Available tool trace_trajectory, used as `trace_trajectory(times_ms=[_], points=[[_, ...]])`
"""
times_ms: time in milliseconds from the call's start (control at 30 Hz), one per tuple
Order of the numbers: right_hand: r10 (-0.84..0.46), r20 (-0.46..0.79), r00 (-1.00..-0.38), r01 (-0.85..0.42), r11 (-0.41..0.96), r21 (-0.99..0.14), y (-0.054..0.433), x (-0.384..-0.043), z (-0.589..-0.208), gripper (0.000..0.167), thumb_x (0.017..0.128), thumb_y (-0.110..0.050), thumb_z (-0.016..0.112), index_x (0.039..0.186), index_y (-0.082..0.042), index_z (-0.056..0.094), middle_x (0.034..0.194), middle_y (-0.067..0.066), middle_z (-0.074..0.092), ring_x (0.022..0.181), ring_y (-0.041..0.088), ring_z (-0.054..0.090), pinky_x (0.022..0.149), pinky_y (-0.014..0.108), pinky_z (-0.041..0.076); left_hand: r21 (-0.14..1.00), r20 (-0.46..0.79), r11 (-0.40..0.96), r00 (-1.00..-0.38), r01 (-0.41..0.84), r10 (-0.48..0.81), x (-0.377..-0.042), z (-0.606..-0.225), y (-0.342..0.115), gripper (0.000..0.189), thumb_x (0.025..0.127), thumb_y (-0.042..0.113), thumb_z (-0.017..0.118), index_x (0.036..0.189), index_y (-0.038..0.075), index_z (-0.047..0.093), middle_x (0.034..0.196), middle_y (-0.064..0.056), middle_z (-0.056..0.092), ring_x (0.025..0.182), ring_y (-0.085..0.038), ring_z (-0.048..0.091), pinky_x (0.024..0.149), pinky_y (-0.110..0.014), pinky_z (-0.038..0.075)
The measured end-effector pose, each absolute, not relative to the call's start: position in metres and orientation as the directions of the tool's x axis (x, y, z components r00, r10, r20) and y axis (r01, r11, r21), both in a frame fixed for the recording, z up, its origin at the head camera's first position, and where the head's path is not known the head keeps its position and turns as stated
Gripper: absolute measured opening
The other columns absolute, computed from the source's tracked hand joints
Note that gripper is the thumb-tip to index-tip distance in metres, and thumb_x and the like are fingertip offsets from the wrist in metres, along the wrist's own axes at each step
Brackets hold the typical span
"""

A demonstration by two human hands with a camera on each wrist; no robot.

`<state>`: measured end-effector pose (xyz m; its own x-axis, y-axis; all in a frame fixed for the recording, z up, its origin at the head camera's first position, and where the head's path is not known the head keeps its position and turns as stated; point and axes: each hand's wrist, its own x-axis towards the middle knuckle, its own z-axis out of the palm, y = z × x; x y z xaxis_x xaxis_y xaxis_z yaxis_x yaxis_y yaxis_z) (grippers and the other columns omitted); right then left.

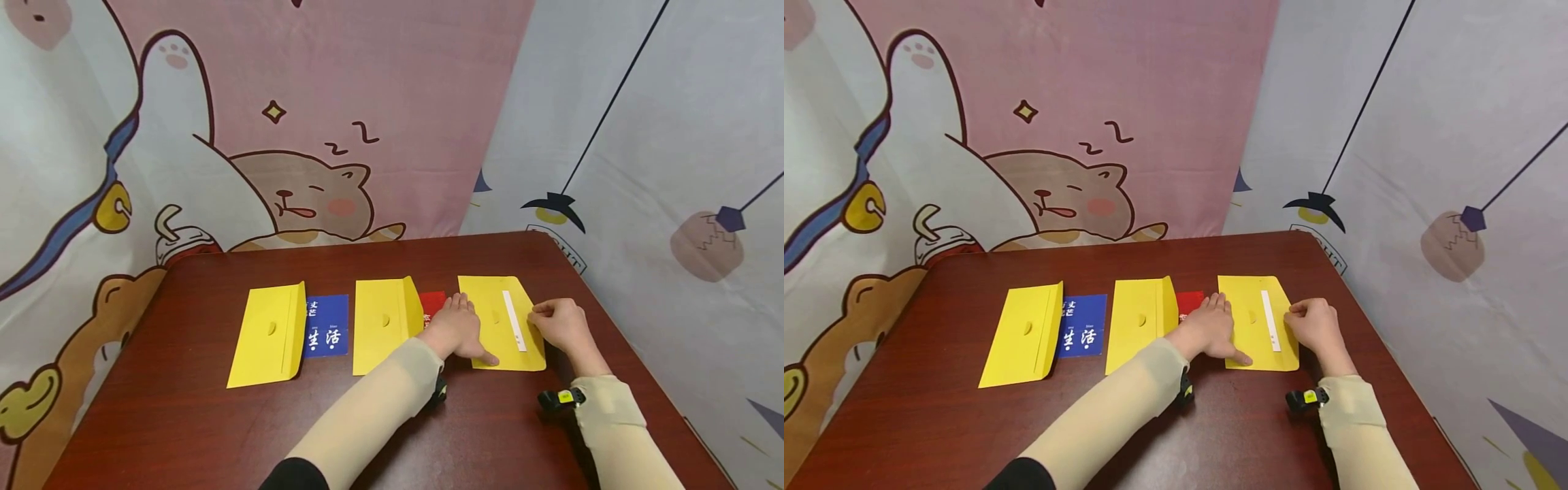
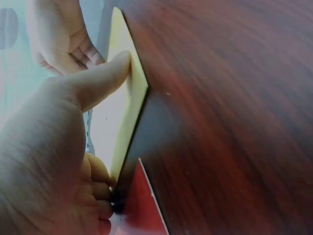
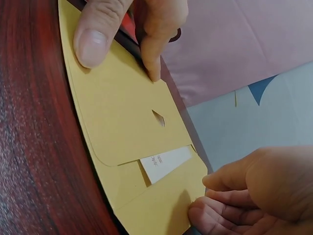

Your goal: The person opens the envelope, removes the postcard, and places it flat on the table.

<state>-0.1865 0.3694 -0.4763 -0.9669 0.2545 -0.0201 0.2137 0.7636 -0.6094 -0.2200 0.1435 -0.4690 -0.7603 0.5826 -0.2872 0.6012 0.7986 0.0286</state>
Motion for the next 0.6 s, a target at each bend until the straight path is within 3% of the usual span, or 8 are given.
trace_trajectory(times_ms=[233, 467, 600], points=[[0.246, -0.035, -0.969, 0.211, 0.744, -0.634, 0.374, -0.188, -0.480, 0.034, 0.099, -0.016, 0.070, 0.117, 0.013, 0.072, 0.106, 0.029, 0.071, 0.080, 0.030, 0.068, 0.065, 0.034, 0.058, 0.117, -0.273, 0.833, -0.789, 0.541, 0.551, -0.218, -0.464, 0.149, 0.117, 0.081, 0.088, 0.059, 0.164, 0.008, 0.038, 0.171, -0.012, 0.030, 0.159, -0.028, 0.023, 0.127, -0.037, 0.019], [0.230, -0.109, -0.967, 0.239, 0.673, -0.700, 0.381, -0.187, -0.483, 0.039, 0.102, -0.021, 0.069, 0.123, 0.012, 0.071, 0.112, 0.026, 0.072, 0.084, 0.026, 0.070, 0.071, 0.032, 0.060, 0.116, -0.203, 0.860, -0.836, 0.497, 0.510, -0.217, -0.467, 0.161, 0.103, 0.083, 0.091, 0.052, 0.153, 0.016, 0.058, 0.166, -0.013, 0.038, 0.155, -0.031, 0.031, 0.125, -0.040, 0.026], [0.235, -0.152, -0.960, 0.266, 0.601, -0.754, 0.383, -0.186, -0.483, 0.041, 0.105, -0.023, 0.068, 0.127, 0.011, 0.070, 0.119, 0.027, 0.071, 0.090, 0.026, 0.073, 0.076, 0.032, 0.062, 0.130, -0.170, 0.881, -0.865, 0.456, 0.473, -0.217, -0.470, 0.170, 0.097, 0.085, 0.090, 0.051, 0.149, 0.019, 0.063, 0.163, -0.013, 0.043, 0.153, -0.031, 0.034, 0.124, -0.042, 0.028]])
